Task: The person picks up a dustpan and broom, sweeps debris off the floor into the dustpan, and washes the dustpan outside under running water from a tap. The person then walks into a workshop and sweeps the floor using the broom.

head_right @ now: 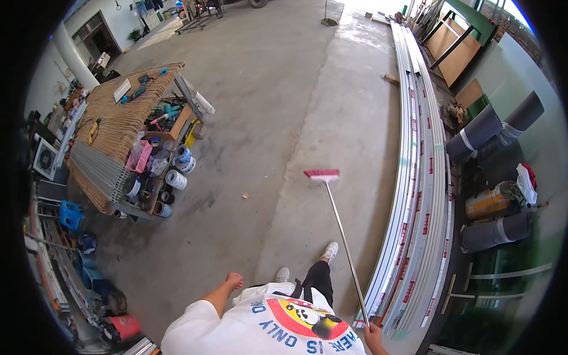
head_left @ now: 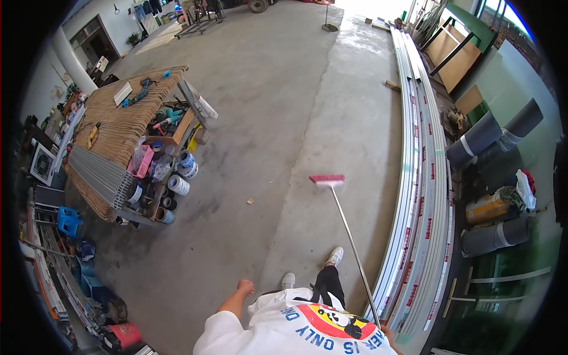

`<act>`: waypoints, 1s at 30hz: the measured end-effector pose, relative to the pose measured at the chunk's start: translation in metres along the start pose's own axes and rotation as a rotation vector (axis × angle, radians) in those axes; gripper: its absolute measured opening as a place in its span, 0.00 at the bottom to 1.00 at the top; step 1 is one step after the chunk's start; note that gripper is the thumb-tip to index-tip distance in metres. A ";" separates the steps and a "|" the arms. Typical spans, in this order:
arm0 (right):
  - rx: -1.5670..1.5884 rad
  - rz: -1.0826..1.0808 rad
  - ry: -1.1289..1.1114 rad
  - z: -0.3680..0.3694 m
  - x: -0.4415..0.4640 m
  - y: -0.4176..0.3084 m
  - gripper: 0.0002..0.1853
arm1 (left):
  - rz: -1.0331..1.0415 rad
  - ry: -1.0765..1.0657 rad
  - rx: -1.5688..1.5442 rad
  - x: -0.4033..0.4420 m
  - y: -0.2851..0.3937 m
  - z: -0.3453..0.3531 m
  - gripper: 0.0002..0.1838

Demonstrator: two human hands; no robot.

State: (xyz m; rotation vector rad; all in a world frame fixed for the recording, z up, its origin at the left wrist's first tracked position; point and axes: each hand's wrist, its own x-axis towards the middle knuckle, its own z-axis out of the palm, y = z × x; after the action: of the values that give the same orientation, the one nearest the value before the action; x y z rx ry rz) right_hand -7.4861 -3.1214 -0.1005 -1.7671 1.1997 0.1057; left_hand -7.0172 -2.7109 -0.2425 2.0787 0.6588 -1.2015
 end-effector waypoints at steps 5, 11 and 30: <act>-0.148 0.120 -0.067 -0.092 0.056 0.035 0.13 | -0.082 -0.107 0.103 0.028 0.077 0.054 0.06; -0.445 -0.107 -0.029 -0.057 0.309 -0.189 0.17 | 0.120 -0.069 -0.109 0.019 0.280 0.125 0.08; -0.542 0.326 -0.163 -0.149 0.308 -0.091 0.26 | 0.009 -0.090 0.399 0.086 0.449 0.100 0.10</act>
State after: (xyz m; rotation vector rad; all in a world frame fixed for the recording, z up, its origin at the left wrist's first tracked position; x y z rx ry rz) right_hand -7.3213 -3.4336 -0.1263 -1.9479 1.4157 0.8168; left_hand -6.7252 -3.0761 -0.2318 2.3261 0.3889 -1.5088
